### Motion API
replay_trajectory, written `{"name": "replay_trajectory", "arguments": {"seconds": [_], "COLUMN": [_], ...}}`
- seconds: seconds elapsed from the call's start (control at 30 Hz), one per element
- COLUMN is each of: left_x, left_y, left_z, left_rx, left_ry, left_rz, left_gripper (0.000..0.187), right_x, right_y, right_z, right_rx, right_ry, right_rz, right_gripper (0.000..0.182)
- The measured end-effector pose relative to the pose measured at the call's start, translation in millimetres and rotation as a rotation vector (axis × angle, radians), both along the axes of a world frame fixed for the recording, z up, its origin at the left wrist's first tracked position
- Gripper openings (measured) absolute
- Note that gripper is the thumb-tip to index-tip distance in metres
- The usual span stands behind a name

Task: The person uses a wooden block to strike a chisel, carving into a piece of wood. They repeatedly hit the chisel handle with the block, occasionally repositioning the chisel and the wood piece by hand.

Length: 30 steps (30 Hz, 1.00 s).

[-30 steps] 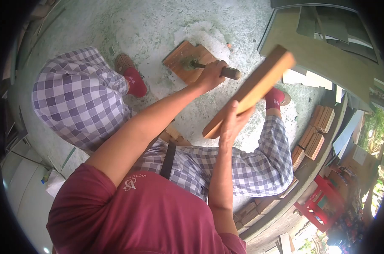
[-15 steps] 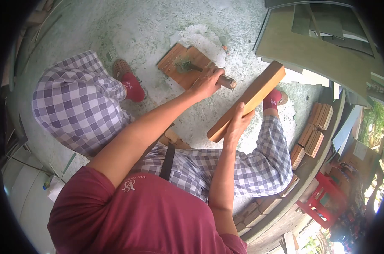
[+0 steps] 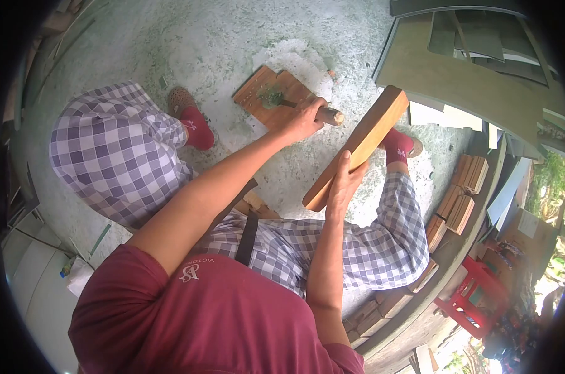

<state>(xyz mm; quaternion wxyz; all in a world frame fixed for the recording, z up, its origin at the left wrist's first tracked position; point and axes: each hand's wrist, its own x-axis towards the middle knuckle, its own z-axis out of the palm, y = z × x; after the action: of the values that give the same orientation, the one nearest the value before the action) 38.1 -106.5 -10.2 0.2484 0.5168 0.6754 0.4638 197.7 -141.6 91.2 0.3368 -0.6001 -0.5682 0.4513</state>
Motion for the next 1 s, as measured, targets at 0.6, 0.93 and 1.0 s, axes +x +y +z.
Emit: {"name": "replay_trajectory", "arguments": {"seconds": [0.6, 0.93, 1.0], "left_x": [-14, -17, -21], "left_y": [6, 9, 11], "left_z": [6, 2, 0], "left_rx": [0.094, 0.116, 0.144], "left_ry": [-0.133, -0.159, -0.143], "left_rz": [-0.037, -0.063, -0.049], "left_gripper": [0.032, 0.031, 0.031], "right_x": [2, -26, -23], "right_y": [0, -18, -12], "right_z": [-14, 5, 16], "right_rx": [-0.086, 0.041, 0.015], "right_ry": [0.097, -0.058, -0.027], "right_rz": [0.149, 0.168, 0.173], "right_gripper": [0.053, 0.068, 0.068]}}
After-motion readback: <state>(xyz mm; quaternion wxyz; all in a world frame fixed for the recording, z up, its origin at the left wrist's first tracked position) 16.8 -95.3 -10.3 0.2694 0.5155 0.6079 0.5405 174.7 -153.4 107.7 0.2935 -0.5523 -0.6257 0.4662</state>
